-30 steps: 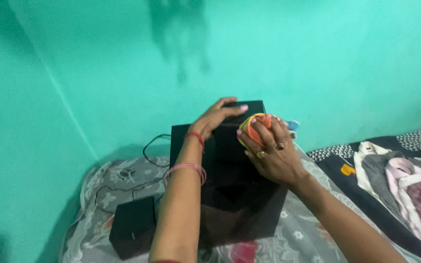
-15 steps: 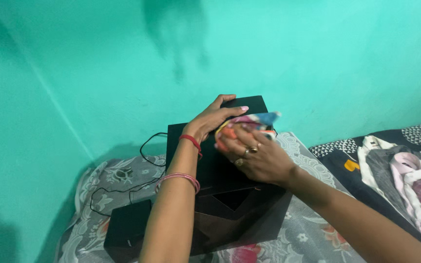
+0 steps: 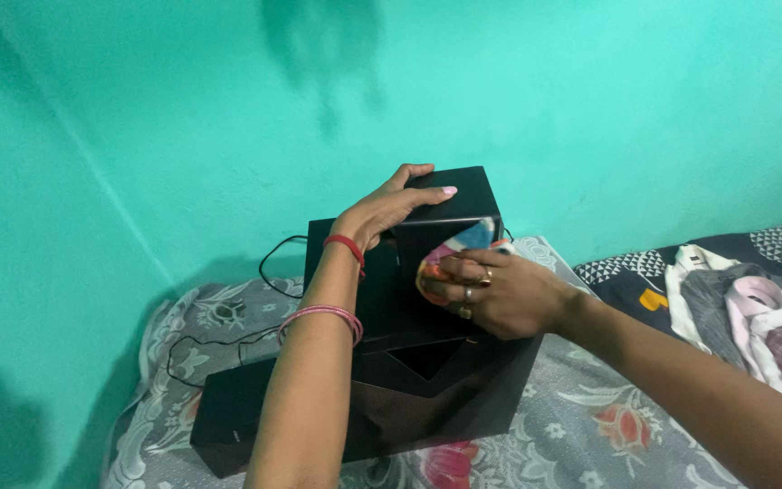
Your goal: The person wipes the surfaces of a black speaker system and a remote control using a colorful cloth. They clean each speaker and the central unit, then wipe the remote and place it on the speaker system.
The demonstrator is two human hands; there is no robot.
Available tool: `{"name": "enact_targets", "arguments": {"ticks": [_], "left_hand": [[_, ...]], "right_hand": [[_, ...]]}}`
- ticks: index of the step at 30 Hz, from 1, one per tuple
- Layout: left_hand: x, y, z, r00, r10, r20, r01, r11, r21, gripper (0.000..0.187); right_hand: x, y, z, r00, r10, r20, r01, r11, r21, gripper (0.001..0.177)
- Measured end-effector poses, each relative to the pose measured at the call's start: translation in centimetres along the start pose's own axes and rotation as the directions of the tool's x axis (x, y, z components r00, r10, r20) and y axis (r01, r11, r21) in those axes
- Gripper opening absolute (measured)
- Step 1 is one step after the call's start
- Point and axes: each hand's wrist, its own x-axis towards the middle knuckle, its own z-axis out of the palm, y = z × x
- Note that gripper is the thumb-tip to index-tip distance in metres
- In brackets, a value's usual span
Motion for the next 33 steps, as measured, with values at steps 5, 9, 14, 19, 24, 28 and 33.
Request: {"name": "enact_targets", "arguments": {"ticks": [5, 9, 14, 19, 24, 28, 33], "left_hand": [[0.7, -0.8, 0.1, 1.000, -0.011, 0.005, 0.011, 1.000, 0.004, 0.105], [1.6, -1.2, 1.4, 0.985, 0.115, -0.126, -0.111, 0.993, 0.041, 0.108], [0.7, -0.8, 3.4, 0.954, 0.106, -0.280, -0.045, 0.975, 0.216, 0.129], [-0.9, 0.5, 4.6, 0.954, 0.200, -0.226, -0.082, 0.892, 0.444, 0.146], [-2.0, 1.6, 4.7, 0.937, 0.181, -0.297, -0.006, 0.862, 0.507, 0.126], [-4.4, 0.2, 4.0, 0.931, 0.070, -0.359, -0.174, 0.948, -0.267, 0.117], [-7.4, -2.4, 4.9, 0.986, -0.050, -0.161, -0.094, 0.627, -0.773, 0.088]], "right_hand": [[-3.5, 1.1, 1.2, 0.997, 0.009, 0.075, -0.005, 0.999, -0.048, 0.028], [-7.4, 2.0, 3.0, 0.993, 0.117, -0.020, -0.117, 0.993, -0.008, 0.042], [-12.7, 2.6, 4.5, 0.859, 0.510, -0.046, -0.486, 0.840, 0.241, 0.042], [-14.0, 1.2, 4.7, 0.557, 0.830, -0.029, -0.538, 0.387, 0.749, 0.039], [-12.9, -1.2, 2.9, 0.281, 0.915, 0.289, -0.184, -0.244, 0.952, 0.044], [-13.3, -3.2, 0.9, 0.278, 0.906, 0.321, 0.093, -0.357, 0.929, 0.050], [-10.0, -5.9, -0.7, 0.151, 0.974, 0.169, 0.285, -0.207, 0.936, 0.055]]}}
